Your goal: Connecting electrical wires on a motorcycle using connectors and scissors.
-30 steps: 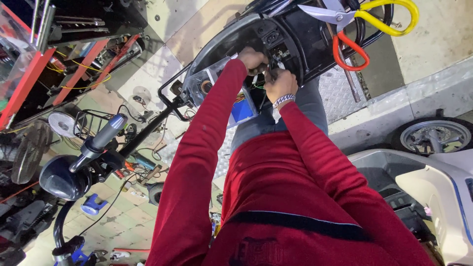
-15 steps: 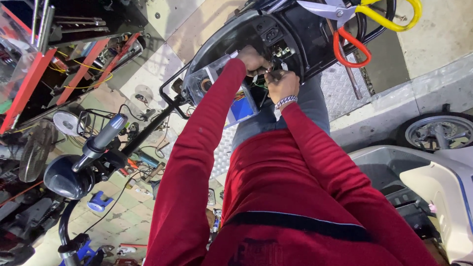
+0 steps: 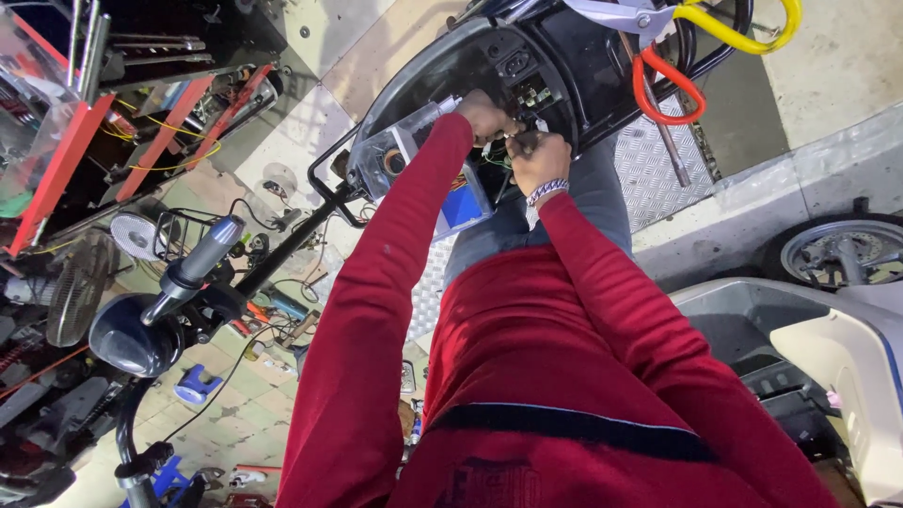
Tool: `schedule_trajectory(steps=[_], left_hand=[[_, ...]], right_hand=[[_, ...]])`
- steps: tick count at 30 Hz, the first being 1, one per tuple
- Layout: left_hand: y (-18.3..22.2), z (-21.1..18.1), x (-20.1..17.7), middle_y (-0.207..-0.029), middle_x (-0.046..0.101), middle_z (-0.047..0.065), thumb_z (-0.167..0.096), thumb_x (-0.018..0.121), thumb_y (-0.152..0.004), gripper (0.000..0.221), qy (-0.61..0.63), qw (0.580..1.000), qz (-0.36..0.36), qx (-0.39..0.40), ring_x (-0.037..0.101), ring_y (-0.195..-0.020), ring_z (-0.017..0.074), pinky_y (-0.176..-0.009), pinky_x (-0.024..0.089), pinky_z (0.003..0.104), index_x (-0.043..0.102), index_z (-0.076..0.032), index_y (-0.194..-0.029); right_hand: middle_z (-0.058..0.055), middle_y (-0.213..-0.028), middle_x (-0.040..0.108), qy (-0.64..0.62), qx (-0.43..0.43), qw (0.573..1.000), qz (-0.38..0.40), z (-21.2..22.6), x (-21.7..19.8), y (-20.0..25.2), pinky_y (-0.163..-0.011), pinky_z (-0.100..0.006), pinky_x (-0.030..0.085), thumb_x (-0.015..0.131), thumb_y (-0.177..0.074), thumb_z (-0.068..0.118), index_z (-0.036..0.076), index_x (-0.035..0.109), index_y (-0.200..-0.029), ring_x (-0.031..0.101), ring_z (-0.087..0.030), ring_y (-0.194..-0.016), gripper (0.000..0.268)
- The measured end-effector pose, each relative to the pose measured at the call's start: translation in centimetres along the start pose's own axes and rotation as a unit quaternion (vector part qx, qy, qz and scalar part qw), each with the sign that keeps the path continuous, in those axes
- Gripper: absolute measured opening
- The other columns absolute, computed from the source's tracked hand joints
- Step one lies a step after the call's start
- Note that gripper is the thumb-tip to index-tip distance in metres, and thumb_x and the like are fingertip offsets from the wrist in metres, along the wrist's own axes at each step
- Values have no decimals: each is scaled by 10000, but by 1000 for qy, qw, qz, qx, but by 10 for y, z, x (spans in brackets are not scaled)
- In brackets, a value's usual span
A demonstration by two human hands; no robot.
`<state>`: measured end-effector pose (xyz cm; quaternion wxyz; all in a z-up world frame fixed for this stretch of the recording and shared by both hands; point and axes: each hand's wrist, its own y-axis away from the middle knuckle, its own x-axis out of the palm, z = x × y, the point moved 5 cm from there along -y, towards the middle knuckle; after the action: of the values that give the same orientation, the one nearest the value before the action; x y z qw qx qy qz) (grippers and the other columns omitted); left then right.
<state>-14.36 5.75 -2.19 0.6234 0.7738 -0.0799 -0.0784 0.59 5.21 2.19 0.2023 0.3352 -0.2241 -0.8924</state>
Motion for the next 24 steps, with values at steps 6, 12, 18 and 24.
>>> schedule_trajectory(steps=[6, 12, 18, 24], left_hand=[[13, -6, 2, -597, 607, 68, -172, 860, -838, 264, -1, 1000, 9, 12, 432, -447, 132, -380, 303, 274, 685, -40, -690], [14, 0, 4, -622, 655, 48, -189, 849, -858, 276, -79, 997, -22, 11, 484, -444, 143, -405, 384, 281, 686, -57, -680], [27, 0, 6, -583, 643, 53, -218, 840, -843, 277, -82, 996, -14, 30, 503, -439, 157, -437, 420, 287, 705, -49, -671], [27, 0, 8, -566, 594, 51, -231, 848, -863, 341, -64, 997, -30, 32, 477, -433, 163, -439, 387, 304, 634, -81, -642]], right_hand=[[-41, -707, 761, -17, 2, 1000, 20, -4, -2, 6, -570, -357, 611, 804, -801, 171, 104, 772, -783, 744, -196, -578, 76], [-92, -785, 752, -159, 58, 985, 32, -3, -4, 16, -410, -294, 613, 742, -798, -7, 67, 630, -921, 745, -214, -503, 181], [-105, -794, 754, -138, 19, 990, 31, -4, -5, 16, -428, -303, 633, 765, -813, -21, 58, 626, -959, 770, -227, -556, 217], [-80, -807, 765, -128, 28, 991, 32, -9, -5, 15, -484, -308, 646, 775, -819, -6, 83, 640, -963, 771, -208, -585, 216]])
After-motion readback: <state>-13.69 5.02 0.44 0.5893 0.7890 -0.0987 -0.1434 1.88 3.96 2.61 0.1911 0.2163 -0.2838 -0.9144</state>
